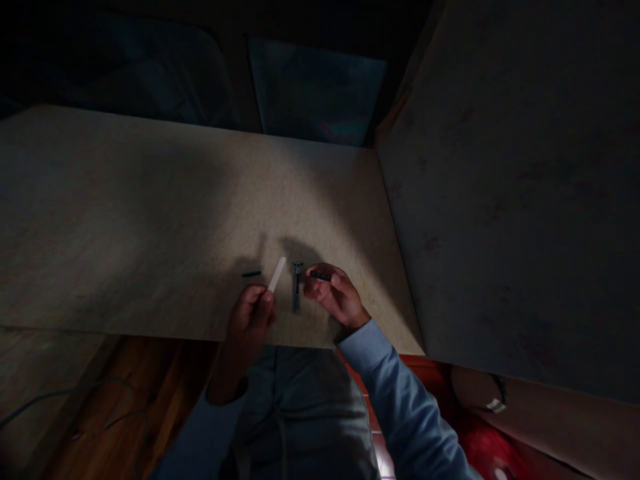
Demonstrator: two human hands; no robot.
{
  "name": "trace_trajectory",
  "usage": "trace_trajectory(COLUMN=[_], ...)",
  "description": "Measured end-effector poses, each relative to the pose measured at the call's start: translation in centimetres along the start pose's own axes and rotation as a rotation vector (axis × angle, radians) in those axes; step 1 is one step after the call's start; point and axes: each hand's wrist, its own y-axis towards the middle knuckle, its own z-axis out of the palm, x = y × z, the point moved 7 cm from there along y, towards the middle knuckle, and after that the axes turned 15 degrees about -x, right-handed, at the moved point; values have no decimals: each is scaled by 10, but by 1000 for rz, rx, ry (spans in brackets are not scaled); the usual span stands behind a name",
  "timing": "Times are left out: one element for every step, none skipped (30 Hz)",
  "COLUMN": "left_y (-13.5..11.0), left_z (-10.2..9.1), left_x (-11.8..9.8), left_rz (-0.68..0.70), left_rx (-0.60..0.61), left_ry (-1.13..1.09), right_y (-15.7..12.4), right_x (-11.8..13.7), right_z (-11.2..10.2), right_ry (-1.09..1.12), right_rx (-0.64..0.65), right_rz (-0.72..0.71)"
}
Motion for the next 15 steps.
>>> trace_trajectory(left_y=[5, 8, 11, 12, 13, 13, 13, 14, 15, 16, 17, 18, 19, 20, 21], left_z=[-3, -5, -7, -9, -10, -10, -10, -10, -9, -9, -9, -8, -8, -8, -8], left_x=[-2, -4, -8, -11, -13, -14, -15, -14, -12, -11, -9, -8, -7, -5, -4], left_rz=[73, 154, 234, 305, 363, 403, 424, 429, 427, 420, 412, 404, 397, 388, 376], left_rx=[-22, -51, -87, -127, -166, -198, -221, -234, -245, -252, -258, -264, -273, -282, -295], left_ry=[81, 149, 200, 238, 273, 306, 340, 374, 407, 436, 463, 487, 511, 534, 550], right_y=[0, 1, 1, 1, 2, 2, 2, 2, 2, 1, 1, 1, 1, 0, 0], right_x=[0, 0, 0, 0, 0, 0, 0, 0, 0, 1, 1, 1, 1, 1, 1], right_z=[-1, -2, -3, -4, -5, -6, -6, -6, -6, -6, -5, -5, -4, -4, -4], right_ry=[-1, 0, -1, -1, -3, -5, -9, -14, -19, -22, -23, -22, -17, -10, -5], right_rx=[-11, -26, -42, -61, -77, -89, -99, -104, -103, -101, -97, -94, -89, -86, -86], right_rz=[-1, 0, 5, 10, 16, 19, 21, 20, 16, 13, 11, 11, 12, 13, 21])
